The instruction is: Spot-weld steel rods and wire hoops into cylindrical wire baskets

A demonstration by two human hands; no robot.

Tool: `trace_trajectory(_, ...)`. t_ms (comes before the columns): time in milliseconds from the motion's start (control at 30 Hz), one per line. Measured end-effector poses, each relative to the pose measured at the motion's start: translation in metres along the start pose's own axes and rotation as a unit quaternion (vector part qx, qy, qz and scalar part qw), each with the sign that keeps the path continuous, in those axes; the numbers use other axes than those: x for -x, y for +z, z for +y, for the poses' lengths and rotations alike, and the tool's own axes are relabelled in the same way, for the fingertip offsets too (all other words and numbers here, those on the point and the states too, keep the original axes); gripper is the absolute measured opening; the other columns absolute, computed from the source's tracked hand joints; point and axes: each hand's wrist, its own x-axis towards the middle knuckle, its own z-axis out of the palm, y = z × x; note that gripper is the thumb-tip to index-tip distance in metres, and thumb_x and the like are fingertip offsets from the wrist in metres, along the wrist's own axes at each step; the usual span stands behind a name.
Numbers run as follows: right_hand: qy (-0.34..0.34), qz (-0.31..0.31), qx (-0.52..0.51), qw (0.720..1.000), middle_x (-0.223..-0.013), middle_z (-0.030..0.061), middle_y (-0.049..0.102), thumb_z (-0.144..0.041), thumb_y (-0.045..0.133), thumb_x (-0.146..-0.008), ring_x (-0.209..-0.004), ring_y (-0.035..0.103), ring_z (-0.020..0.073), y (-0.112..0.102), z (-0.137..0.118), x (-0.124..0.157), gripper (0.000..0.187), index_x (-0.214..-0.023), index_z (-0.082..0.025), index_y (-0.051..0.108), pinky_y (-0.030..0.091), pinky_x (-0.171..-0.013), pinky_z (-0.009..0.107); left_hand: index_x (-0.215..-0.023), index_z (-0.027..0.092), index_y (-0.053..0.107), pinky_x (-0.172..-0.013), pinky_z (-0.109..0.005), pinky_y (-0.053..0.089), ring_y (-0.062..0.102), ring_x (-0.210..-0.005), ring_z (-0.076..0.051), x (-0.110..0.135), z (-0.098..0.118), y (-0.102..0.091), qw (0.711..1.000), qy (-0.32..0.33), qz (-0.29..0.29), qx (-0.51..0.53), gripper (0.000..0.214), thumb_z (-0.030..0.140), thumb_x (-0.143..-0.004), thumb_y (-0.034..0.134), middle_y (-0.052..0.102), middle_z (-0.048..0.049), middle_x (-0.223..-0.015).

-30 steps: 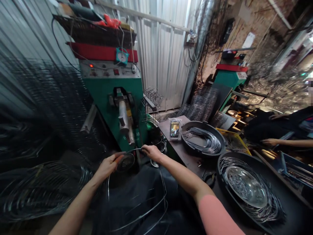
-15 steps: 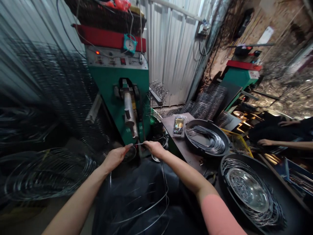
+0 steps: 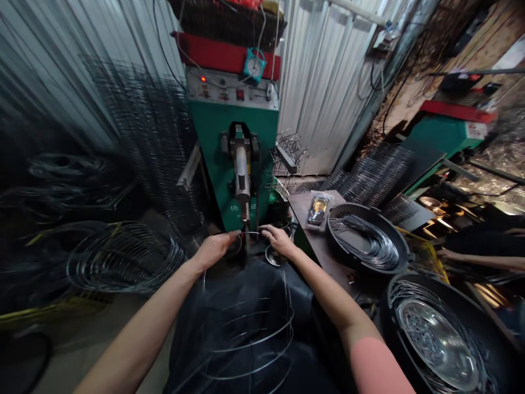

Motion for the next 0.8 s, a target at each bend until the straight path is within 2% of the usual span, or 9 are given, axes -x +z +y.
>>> trace_trajectory(67,-0.017,-0.034,0.091,0.995,-0.104,0.006,0.062,-0.03,0.038,-0.091,-0.093,0.058,0.0154,0.008,-0.005,0.001,0.036,-0.123,-0.021,0.051,0.042,-0.079,0.025,-0.11,0.021,0.061,-0.081,-0.029,0.046,0.063,-0.091,-0.017,0.0,-0.002,0.0,0.999,0.015,-0.013,-0.045,0.036,0.028,-0.084,0.038,0.067,-0.0042,-0.106)
trace_trajectory(167,-0.003,-0.077,0.228,0.971,-0.104,0.0072,0.06,-0.03,0.033,-0.093,-0.087,0.06,0.0168,0.015,-0.01,0.002,0.042,-0.134,-0.028,0.038,0.043,-0.072,0.025,-0.111,0.022,0.061,-0.079,-0.027,0.047,0.063,-0.092,-0.016,0.002,-0.002,-0.002,0.996,0.033,-0.02,-0.079,0.037,0.028,-0.085,0.034,0.069,-0.003,-0.101)
trace_trajectory(267,0.003,-0.106,0.299,0.948,-0.103,0.0066,0.059,-0.022,0.03,-0.092,-0.085,0.06,0.0167,0.015,-0.013,0.001,0.046,-0.137,-0.032,0.031,0.043,-0.069,0.025,-0.111,0.022,0.06,-0.076,-0.026,0.047,0.064,-0.088,-0.017,0.004,-0.001,-0.004,0.994,0.037,-0.024,-0.095,0.037,0.028,-0.086,0.033,0.071,-0.003,-0.092)
trace_trajectory(367,0.0,-0.119,0.332,0.936,-0.103,0.0069,0.059,-0.018,0.031,-0.09,-0.086,0.061,0.0182,0.014,-0.017,-0.001,0.048,-0.135,-0.032,0.033,0.044,-0.07,0.027,-0.111,0.021,0.059,-0.072,-0.026,0.047,0.064,-0.084,-0.017,0.005,-0.001,-0.006,0.992,0.034,-0.038,-0.118,0.038,0.027,-0.086,0.032,0.07,-0.0041,-0.091)
trace_trajectory(600,-0.02,-0.121,0.361,0.924,-0.102,0.0084,0.06,-0.013,0.032,-0.088,-0.085,0.063,0.0198,0.014,-0.028,0.0,0.041,-0.127,-0.025,0.04,0.047,-0.069,0.029,-0.096,0.019,0.064,-0.064,-0.028,0.044,0.064,-0.075,-0.021,0.003,0.003,-0.005,0.972,0.009,-0.068,-0.227,0.03,0.025,-0.086,0.036,0.069,-0.0093,-0.085)
trace_trajectory(800,-0.028,-0.126,0.373,0.919,-0.101,0.0088,0.06,-0.014,0.033,-0.088,-0.084,0.064,0.0202,0.015,-0.032,-0.001,0.038,-0.124,-0.023,0.04,0.049,-0.066,0.029,-0.109,0.021,0.059,-0.067,-0.027,0.045,0.064,-0.078,-0.019,0.003,-0.003,-0.003,0.973,0.016,-0.077,-0.216,0.035,0.021,-0.086,0.033,0.069,-0.0075,-0.086)
